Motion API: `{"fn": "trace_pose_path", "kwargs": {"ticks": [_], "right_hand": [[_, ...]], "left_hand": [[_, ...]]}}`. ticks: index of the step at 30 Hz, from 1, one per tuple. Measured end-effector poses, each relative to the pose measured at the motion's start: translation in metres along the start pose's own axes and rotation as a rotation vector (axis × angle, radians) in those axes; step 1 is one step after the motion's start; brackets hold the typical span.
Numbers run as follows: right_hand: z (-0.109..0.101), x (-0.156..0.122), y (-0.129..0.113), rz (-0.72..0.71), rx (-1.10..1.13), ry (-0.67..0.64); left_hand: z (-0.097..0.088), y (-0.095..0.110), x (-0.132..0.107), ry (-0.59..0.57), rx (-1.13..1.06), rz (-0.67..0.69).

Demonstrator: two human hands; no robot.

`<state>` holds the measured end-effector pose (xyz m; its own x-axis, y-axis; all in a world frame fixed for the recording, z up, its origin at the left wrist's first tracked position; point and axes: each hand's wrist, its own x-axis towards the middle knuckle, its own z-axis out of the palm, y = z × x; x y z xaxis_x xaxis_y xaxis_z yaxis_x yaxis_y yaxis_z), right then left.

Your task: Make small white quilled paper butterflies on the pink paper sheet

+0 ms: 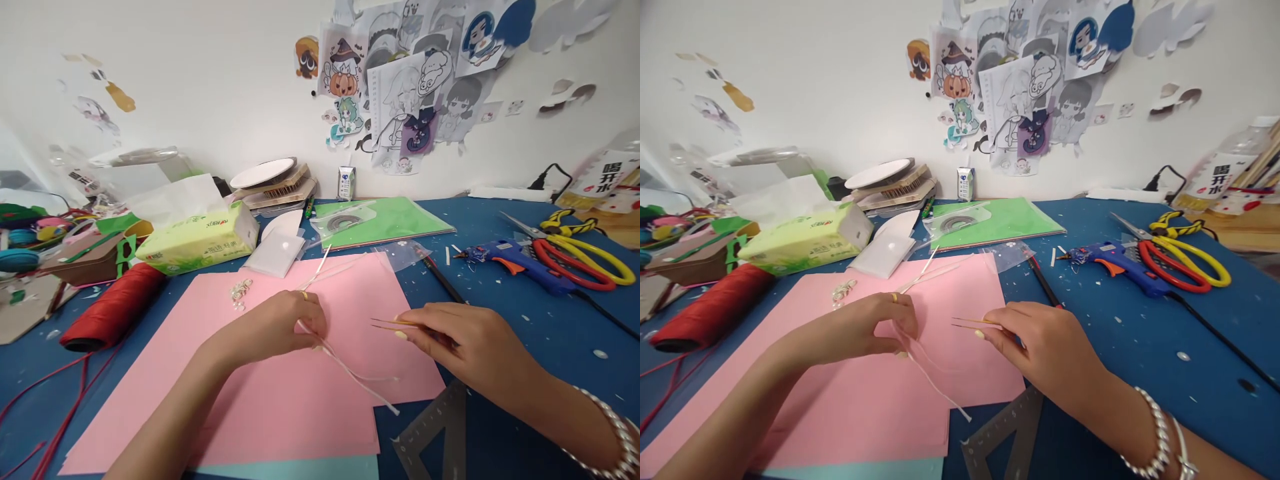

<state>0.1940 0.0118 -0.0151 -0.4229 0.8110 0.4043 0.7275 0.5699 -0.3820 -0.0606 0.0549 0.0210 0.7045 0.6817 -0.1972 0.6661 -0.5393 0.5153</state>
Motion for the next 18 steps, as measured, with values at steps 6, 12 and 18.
{"fn": "trace_pose_path", "kwargs": {"ticks": [6,12,18], "right_hand": [[0.001,-0.005,-0.006,0.068,-0.045,-0.005],[-0.006,-0.001,-0.006,0.174,-0.018,0.010],[-0.001,-0.003,-0.003,0.115,-0.027,-0.073]], "left_hand": [[0.012,0.009,0.006,0.182,0.056,0.051],[0.014,0.009,0.005,0.187,0.108,0.015],[0.018,0.008,0.011,0.173,0.204,0.057]]}}
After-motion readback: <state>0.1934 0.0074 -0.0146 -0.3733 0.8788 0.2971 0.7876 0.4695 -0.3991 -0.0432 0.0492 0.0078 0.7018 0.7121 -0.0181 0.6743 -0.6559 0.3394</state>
